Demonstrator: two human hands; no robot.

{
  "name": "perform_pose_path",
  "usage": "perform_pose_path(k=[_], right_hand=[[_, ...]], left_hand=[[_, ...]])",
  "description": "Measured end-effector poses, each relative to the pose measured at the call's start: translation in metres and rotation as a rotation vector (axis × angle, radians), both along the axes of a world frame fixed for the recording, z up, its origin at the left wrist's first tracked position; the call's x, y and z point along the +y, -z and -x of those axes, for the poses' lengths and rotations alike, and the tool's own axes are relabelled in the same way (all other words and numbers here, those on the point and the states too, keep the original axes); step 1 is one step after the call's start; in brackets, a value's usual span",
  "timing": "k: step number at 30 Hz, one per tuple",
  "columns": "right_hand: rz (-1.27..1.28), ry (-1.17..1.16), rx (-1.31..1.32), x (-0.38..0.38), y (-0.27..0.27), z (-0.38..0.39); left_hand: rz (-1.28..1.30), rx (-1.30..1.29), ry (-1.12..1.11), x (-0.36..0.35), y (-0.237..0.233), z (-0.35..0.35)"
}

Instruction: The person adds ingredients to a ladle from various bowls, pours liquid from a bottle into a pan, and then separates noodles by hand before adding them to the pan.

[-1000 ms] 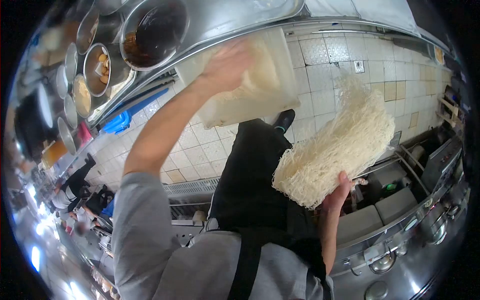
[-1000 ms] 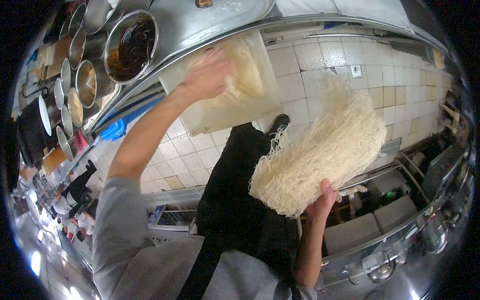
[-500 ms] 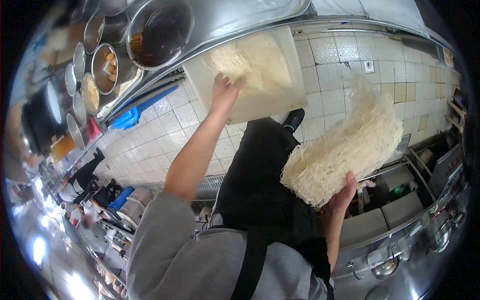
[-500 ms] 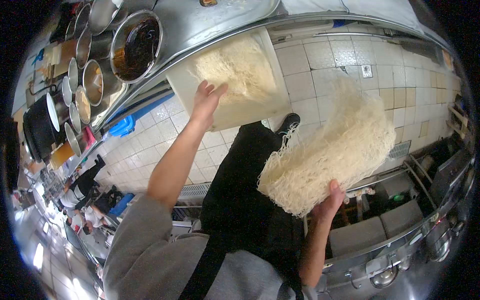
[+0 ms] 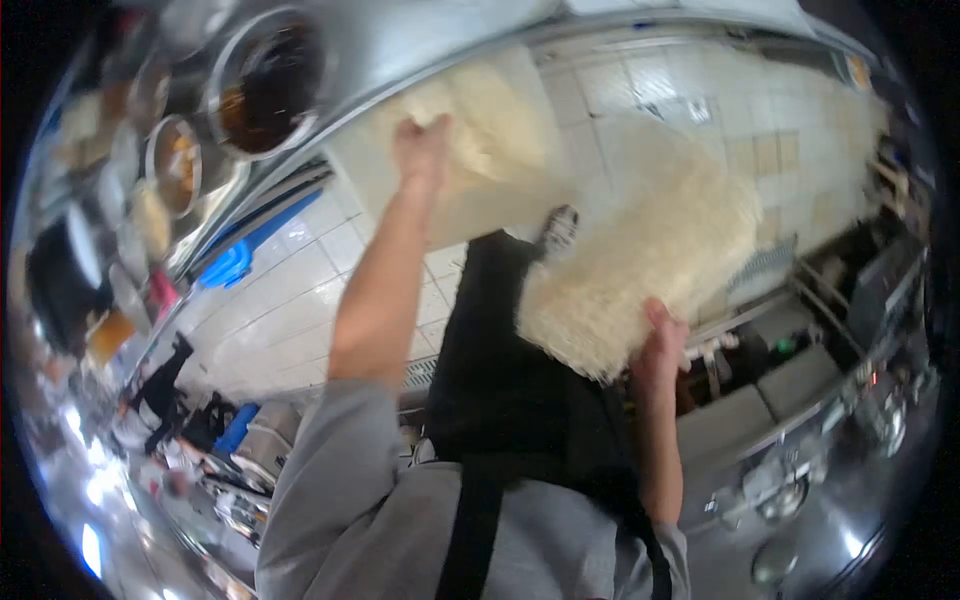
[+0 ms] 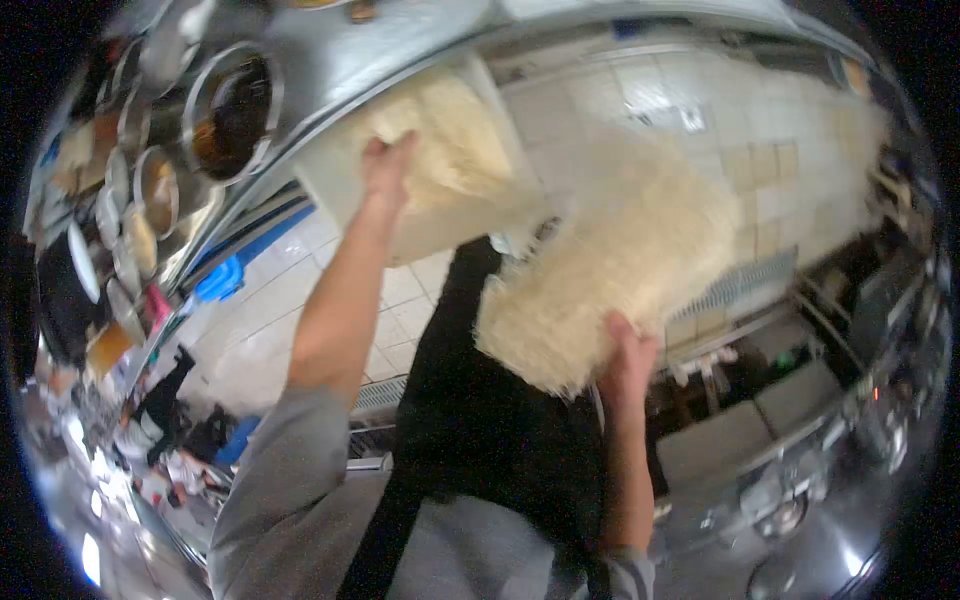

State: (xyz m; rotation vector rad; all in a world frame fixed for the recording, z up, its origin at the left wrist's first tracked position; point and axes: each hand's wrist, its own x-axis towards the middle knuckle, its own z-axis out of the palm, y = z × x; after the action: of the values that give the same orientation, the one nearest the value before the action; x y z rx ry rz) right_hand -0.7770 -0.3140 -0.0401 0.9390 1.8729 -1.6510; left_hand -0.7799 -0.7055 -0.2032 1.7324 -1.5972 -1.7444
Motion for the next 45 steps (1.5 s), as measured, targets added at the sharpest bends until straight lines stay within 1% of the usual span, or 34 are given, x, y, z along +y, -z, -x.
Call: perform_pose_path(k=[1, 2, 3, 5, 7, 10, 12, 14, 15, 16, 17, 19, 20, 21, 22, 23, 24, 26, 27, 29, 30, 32, 33, 35, 36, 37, 38, 39, 40, 42, 43, 45], right_hand=[[-0.006, -0.026, 0.013, -0.011, -0.016, 0.003], [0.003, -0.061, 0.03, -0.027, -0.028, 0.01], [0.104, -0.085, 0.036, -0.022, -0.023, 0.011], [0.137, -0.08, 0.059, -0.03, -0.024, 0.015], [0.184, -0.082, 0.076, -0.035, -0.022, 0.014], [0.205, -0.073, 0.033, -0.043, -0.023, 0.015], [0.227, -0.096, 0.017, -0.047, -0.022, 0.014], [0.307, -0.144, 0.012, -0.058, -0.031, 0.015], [0.319, -0.154, 0.013, -0.062, -0.035, 0.015], [0.324, -0.232, -0.012, -0.064, -0.039, 0.016], [0.328, -0.309, -0.036, -0.065, -0.042, 0.016], [0.365, -0.348, -0.018, -0.064, -0.048, 0.015], [0.395, -0.373, -0.003, -0.064, -0.049, 0.015], [0.399, -0.378, -0.002, -0.063, -0.052, 0.015], [0.458, -0.392, -0.02, -0.062, -0.056, 0.015], [0.517, -0.408, -0.035, -0.062, -0.058, 0.017], [0.519, -0.416, -0.029, -0.06, -0.057, 0.021], [0.527, -0.437, -0.068, -0.05, -0.056, 0.028], [0.538, -0.46, -0.082, -0.045, -0.057, 0.032], [0.546, -0.518, -0.062, -0.033, -0.062, 0.038], [0.558, -0.542, -0.071, -0.03, -0.062, 0.04], [0.609, -0.558, 0.018, -0.021, -0.063, 0.039], [0.611, -0.569, 0.008, -0.019, -0.063, 0.039], [0.361, -0.491, -0.034, -0.016, -0.065, 0.04], [0.238, -0.452, -0.048, -0.016, -0.065, 0.041], [0.239, -0.46, -0.052, -0.015, -0.064, 0.04], [0.335, -0.363, 0.048, -0.012, -0.062, 0.037], [0.427, -0.26, 0.146, -0.007, -0.06, 0.033], [0.423, -0.259, 0.141, 0.005, -0.047, 0.03], [0.176, -0.253, 0.146, 0.039, -0.004, 0.03], [0.176, -0.251, 0.145, 0.052, 0.007, 0.03], [0.163, -0.292, 0.082, 0.07, 0.019, 0.024]], left_hand=[[-0.106, 0.165, 0.027, -0.005, -0.004, -0.002], [-0.016, 0.144, 0.084, -0.002, -0.018, -0.009], [0.091, 0.126, 0.137, 0.003, -0.041, -0.02], [0.095, 0.181, 0.268, 0.015, -0.092, -0.045], [0.006, 0.147, 0.32, 0.03, -0.143, -0.069], [-0.015, 0.241, 0.347, 0.056, -0.197, -0.089], [-0.3, 0.509, 0.192, 0.075, -0.221, -0.088], [-0.405, 0.607, 0.207, 0.099, -0.22, -0.081], [-0.386, 0.439, 0.397, 0.106, -0.217, -0.078], [-0.364, 0.267, 0.579, 0.111, -0.214, -0.074], [-0.351, 0.269, 0.572, 0.112, -0.21, -0.071], [0.335, 0.176, 0.733, 0.111, -0.205, -0.062], [0.346, 0.179, 0.729, 0.103, -0.206, -0.059], [-0.216, 0.364, 0.674, 0.093, -0.212, -0.057], [-0.777, 0.534, 0.577, 0.085, -0.215, -0.057], [-0.843, 0.527, 0.629, 0.084, -0.2, -0.063], [-0.836, 0.534, 0.627, 0.086, -0.206, -0.06], [-0.684, 0.501, 0.774, 0.099, -0.228, -0.051], [-0.671, 0.497, 0.749, 0.102, -0.234, -0.049], [-0.573, 0.506, 0.802, 0.105, -0.24, -0.043], [-0.558, 0.503, 0.778, 0.105, -0.24, -0.04], [-0.668, 0.378, 0.878, 0.109, -0.239, -0.036], [-0.668, 0.377, 0.864, 0.119, -0.237, -0.033], [-0.55, 0.433, 0.898, 0.144, -0.232, -0.026], [-0.547, 0.434, 0.89, 0.15, -0.232, -0.023], [-0.47, 0.489, 0.899, 0.155, -0.236, -0.02], [-0.397, 0.54, 0.909, 0.156, -0.242, -0.017], [-0.38, 0.479, 0.989, 0.14, -0.262, -0.012], [-0.386, 0.477, 0.988, 0.134, -0.26, -0.013], [-0.513, 0.766, 0.87, 0.12, -0.256, -0.012], [-0.585, 0.82, 0.85, 0.112, -0.236, -0.02], [-0.825, 0.605, 0.601, 0.084, -0.218, -0.021]])
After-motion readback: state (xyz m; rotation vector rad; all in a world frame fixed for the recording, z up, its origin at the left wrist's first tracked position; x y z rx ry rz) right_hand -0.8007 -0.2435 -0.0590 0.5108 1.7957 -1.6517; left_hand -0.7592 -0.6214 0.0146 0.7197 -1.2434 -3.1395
